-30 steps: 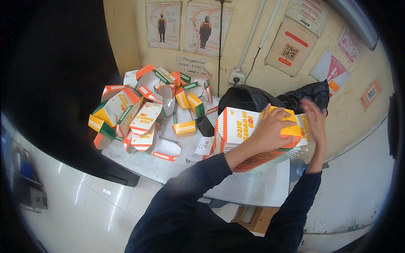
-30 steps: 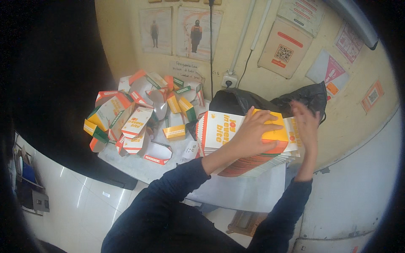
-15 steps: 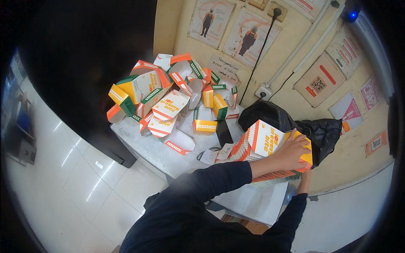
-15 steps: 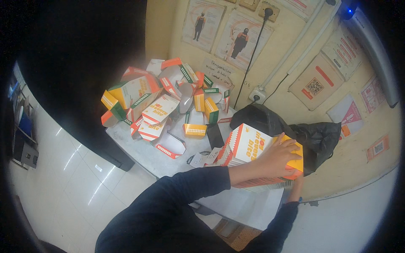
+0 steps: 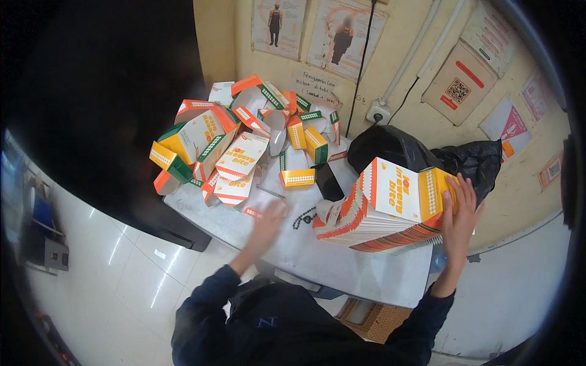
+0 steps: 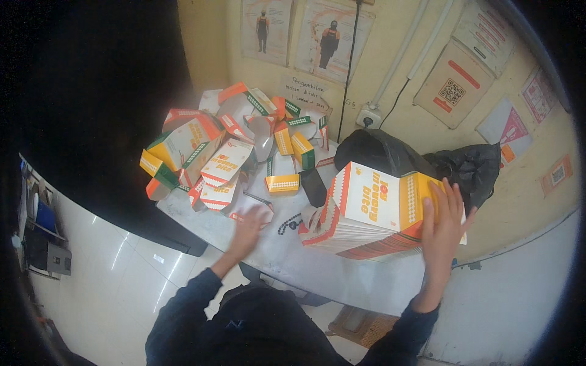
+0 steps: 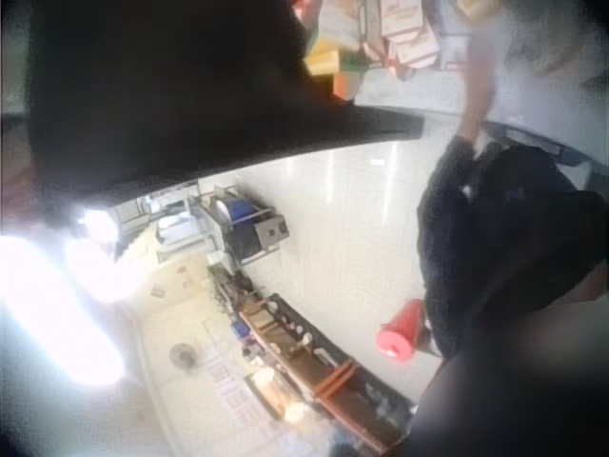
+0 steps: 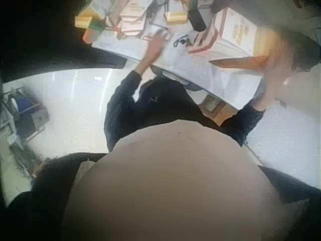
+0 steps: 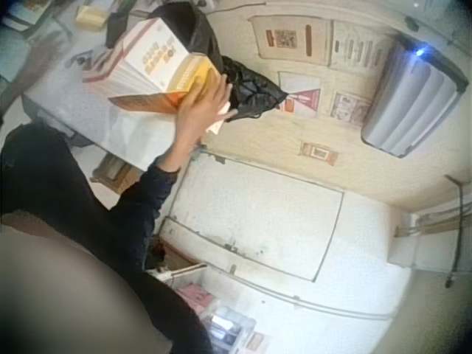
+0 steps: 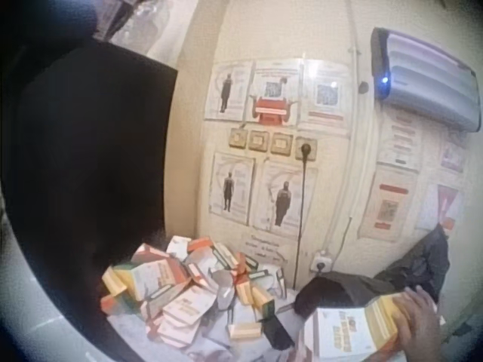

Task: The person assembles flat-packed cardboard boxes by folding and interlocking the flaps. They repeatedly pick up flat pieces, fold them into box shapes, and stack the finished boxes on a table.

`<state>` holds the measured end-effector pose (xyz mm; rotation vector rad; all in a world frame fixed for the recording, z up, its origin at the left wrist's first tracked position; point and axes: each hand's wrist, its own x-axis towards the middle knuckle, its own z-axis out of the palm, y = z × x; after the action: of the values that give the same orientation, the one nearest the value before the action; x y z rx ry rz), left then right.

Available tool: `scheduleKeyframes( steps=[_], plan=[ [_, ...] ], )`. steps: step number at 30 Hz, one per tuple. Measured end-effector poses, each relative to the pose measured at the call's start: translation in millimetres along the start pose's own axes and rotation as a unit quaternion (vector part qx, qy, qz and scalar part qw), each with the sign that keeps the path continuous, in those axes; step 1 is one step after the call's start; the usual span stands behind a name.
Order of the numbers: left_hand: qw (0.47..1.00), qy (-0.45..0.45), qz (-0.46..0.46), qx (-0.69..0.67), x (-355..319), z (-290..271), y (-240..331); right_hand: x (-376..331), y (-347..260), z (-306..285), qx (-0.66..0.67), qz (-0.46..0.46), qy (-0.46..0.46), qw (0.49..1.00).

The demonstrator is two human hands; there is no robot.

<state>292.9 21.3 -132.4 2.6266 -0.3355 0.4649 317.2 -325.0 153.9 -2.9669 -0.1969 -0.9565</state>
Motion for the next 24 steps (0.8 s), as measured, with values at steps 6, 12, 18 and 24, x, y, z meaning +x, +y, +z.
scheduleKeyframes(
  steps=[6, 12, 18, 24],
  plan=[
    [0.993, -0.043, -0.014, 0.108, -34.5, 6.2, -80.3, -81.8, -78.4, 18.9, 0.227, -0.159, 0.077, 0.958],
    [0.978, 0.006, -0.081, -0.190, -20.2, -45.0, -16.2, -168.7, -134.3, 103.2, 0.543, 0.038, -0.203, 0.814],
    [0.529, 0.111, -0.245, -0.805, -22.8, -117.7, 96.3, -183.2, -151.2, 118.2, 0.789, 0.220, -0.251, 0.516],
    [0.745, 0.042, 0.010, -0.666, 5.3, -155.1, 152.3, -137.8, -117.6, 58.6, 0.766, 0.127, -0.097, 0.623]
  ],
)
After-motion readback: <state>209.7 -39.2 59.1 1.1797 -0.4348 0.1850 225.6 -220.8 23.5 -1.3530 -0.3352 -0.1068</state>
